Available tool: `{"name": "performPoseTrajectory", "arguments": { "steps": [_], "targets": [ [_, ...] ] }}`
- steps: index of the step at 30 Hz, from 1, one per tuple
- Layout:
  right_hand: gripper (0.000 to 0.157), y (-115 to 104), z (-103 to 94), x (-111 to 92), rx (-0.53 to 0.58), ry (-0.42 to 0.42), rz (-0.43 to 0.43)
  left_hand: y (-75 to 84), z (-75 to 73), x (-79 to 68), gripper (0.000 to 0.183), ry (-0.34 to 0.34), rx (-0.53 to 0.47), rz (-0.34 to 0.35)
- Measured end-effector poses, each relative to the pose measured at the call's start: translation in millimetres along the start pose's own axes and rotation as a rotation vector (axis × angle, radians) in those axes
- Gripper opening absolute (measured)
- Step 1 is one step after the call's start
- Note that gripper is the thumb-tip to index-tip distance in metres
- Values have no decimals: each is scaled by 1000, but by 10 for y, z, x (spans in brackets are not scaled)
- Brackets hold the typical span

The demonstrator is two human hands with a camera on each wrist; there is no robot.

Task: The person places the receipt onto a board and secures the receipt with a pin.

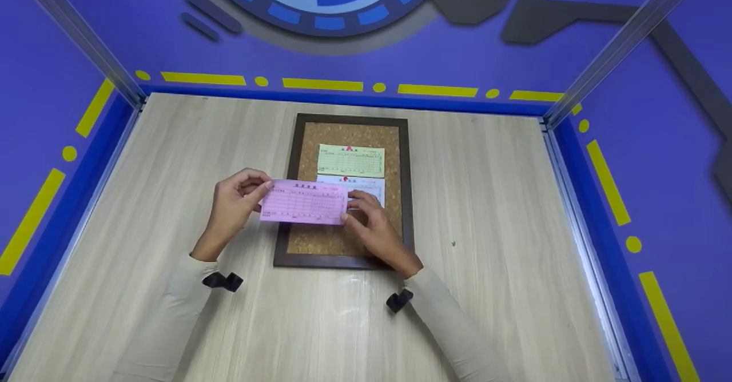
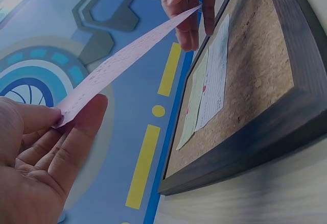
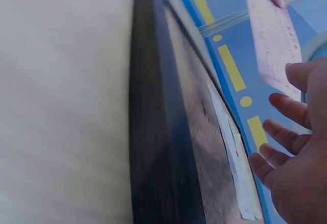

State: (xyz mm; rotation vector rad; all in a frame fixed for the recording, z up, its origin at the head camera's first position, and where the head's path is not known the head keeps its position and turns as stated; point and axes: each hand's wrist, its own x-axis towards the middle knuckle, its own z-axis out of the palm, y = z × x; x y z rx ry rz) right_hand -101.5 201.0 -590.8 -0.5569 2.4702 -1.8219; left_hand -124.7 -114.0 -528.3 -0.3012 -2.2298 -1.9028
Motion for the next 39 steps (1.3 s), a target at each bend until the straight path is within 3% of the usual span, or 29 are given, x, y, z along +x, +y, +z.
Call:
{"name": "performPoseTrajectory", "arguments": {
  "steps": [4, 7, 18, 28, 39],
  "targets": [
    [7, -32, -7, 14, 191, 50, 73, 0, 67, 4, 4, 12, -12, 11],
    [4, -58, -24, 26, 227, 86, 79, -5, 110, 6, 4, 13, -9, 18],
    [8, -39, -175, -60, 153, 144, 144, -117, 273, -7, 4, 4, 2, 15],
    [8, 9, -342, -197, 151, 135, 190, -251, 411, -36, 5, -46, -39, -58],
    [12, 113, -400, -311, 164, 150, 255, -387, 527, -62, 6, -86, -102, -115]
  ]
}}
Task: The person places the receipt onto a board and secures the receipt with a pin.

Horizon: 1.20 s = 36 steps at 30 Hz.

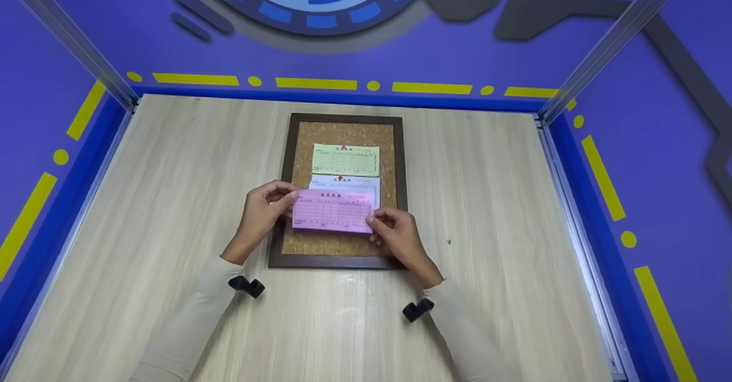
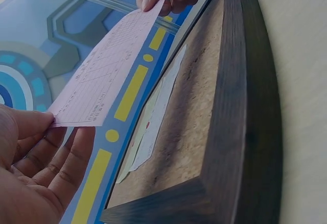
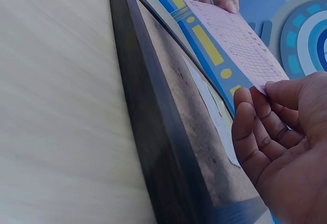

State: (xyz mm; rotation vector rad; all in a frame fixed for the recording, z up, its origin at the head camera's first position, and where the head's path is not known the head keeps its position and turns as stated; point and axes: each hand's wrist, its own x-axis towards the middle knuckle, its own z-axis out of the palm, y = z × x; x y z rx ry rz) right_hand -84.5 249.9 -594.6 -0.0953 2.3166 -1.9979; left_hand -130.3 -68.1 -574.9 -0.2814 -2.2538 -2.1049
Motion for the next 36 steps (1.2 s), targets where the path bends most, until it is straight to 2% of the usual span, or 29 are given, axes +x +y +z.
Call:
{"name": "performPoseTrajectory", "arguments": {
  "steps": [7, 12, 17, 24, 36],
  "targets": [
    [13, 58, -43, -62, 3, -9, 36, -83, 49, -18, 7, -25, -12, -28],
    [16, 89, -60, -116, -15, -7, 82, -97, 66, -38, 6, -36, 15, -55],
    [17, 113, -55, -151, -42, -2, 96, -123, 64, -49, 5, -27, 73, -52],
    [18, 108, -42, -174, -110, -8, 116, -165, 63, -60, 4, -8, 238, -14],
    [19, 101, -49, -178, -193, -34, 142, -211, 109, -102, 4, -52, 310, -62]
  ]
}}
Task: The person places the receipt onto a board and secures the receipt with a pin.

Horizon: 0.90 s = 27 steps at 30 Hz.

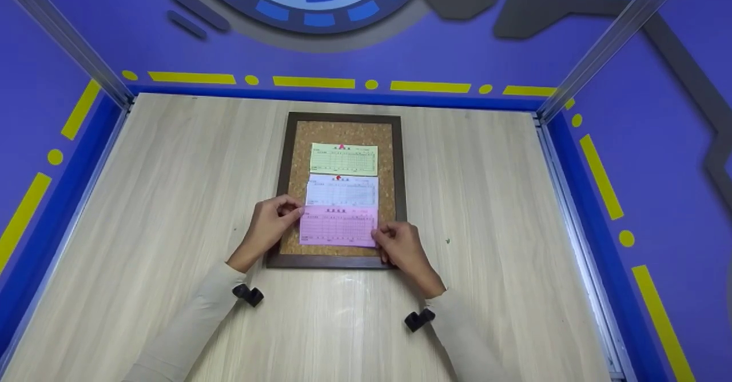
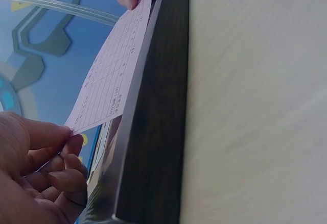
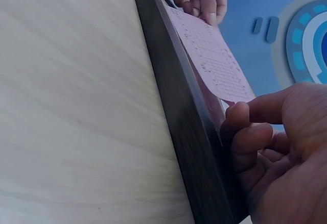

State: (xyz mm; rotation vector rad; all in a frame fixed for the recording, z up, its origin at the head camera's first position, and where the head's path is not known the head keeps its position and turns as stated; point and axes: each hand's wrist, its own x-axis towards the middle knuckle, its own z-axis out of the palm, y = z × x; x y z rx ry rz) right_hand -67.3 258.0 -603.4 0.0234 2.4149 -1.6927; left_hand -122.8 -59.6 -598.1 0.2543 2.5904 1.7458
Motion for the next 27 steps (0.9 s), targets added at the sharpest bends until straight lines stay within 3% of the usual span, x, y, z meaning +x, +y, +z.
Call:
{"name": "performPoseTrajectory", "arguments": {
  "steps": [27],
  "targets": [
    [17, -29, 0, -12, -179, 54, 25, -70, 111, 5, 9, -5, 287, 83]
  ]
}}
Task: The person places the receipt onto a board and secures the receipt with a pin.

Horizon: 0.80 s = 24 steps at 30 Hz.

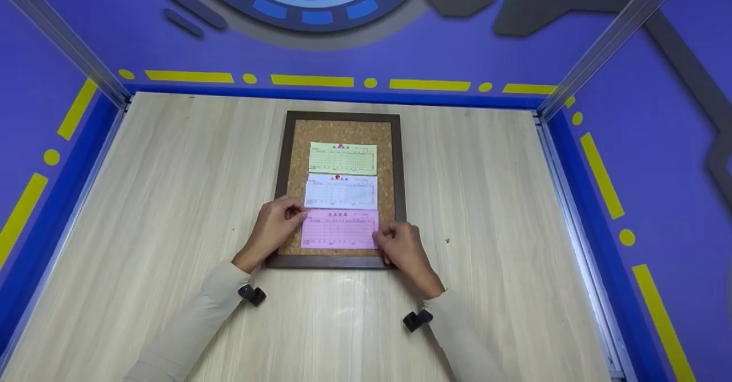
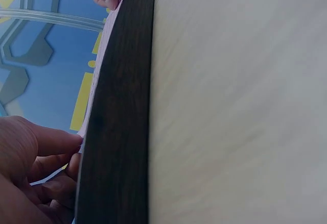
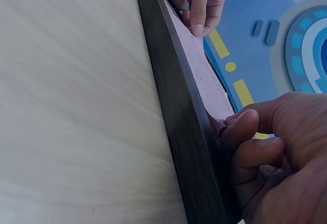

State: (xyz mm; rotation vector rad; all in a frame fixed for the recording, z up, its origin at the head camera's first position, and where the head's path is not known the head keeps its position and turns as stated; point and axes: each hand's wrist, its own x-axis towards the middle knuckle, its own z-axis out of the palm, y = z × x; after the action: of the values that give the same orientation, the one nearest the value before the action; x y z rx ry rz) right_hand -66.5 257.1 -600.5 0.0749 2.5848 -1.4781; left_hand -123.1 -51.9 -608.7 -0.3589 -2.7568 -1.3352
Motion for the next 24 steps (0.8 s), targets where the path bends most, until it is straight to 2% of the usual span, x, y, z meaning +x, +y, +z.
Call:
{"name": "performPoseTrajectory", "arguments": {
  "steps": [7, 24],
  "targets": [
    [18, -36, 18, 7, -37, 3, 30, 13, 9, 28, 8, -5, 53, -5],
    [20, -36, 23, 60, -77, 3, 62, 54, 26, 62, 10, 10, 113, -6]
  ]
}}
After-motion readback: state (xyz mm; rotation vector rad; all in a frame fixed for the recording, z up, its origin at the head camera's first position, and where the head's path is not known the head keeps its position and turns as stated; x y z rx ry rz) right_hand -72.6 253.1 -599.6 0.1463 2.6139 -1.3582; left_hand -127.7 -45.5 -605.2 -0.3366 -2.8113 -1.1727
